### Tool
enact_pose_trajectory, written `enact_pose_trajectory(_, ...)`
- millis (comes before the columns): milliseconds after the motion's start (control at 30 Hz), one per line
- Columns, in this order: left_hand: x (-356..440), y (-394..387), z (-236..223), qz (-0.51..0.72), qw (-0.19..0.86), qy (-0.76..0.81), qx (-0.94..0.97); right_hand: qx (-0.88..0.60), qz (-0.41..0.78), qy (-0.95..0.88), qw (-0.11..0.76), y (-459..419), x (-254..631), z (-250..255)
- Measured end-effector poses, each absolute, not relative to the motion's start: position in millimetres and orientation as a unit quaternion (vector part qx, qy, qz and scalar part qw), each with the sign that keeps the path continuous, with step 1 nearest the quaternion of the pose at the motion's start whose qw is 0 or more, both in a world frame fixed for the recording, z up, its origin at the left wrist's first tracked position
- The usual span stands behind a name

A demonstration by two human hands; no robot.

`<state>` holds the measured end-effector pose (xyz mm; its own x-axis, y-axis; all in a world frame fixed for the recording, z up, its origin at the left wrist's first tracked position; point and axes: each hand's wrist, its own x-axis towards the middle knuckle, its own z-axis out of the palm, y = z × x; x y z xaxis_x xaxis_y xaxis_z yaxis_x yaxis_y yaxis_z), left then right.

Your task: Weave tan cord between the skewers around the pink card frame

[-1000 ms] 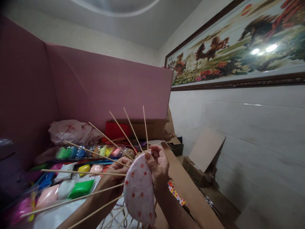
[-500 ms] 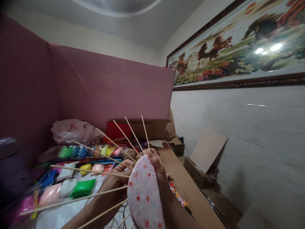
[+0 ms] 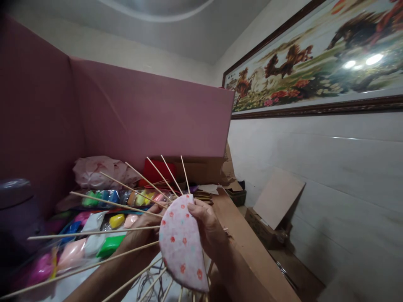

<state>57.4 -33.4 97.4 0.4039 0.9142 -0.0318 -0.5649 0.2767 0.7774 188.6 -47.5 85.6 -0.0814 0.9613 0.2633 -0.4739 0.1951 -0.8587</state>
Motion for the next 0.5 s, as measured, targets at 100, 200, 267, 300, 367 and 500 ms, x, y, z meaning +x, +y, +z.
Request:
enact_pose_trajectory(100,58,-35,101,0.494,0.756,0.238,0.358,-0.251,0.592,-0.447,0.622,-48,188,85)
enact_pose_trajectory(200,57,-34,101,0.495,0.747,0.234,0.377,-0.291,0.578,-0.429,0.630,-47,188,83)
enact_pose_trajectory(267,56,-31,100,0.498,0.718,0.242,0.422,-0.312,0.556,-0.423,0.644,-46,188,81)
enact_pose_trajectory(300,55,-29,99,0.502,0.697,0.244,0.451,-0.316,0.546,-0.427,0.648,-45,189,80)
enact_pose_trajectory(367,53,-25,97,0.506,0.657,0.249,0.500,-0.324,0.529,-0.442,0.648,-43,189,78)
enact_pose_trajectory(500,53,-21,94,0.501,0.627,0.269,0.532,-0.331,0.499,-0.471,0.648,-40,189,76)
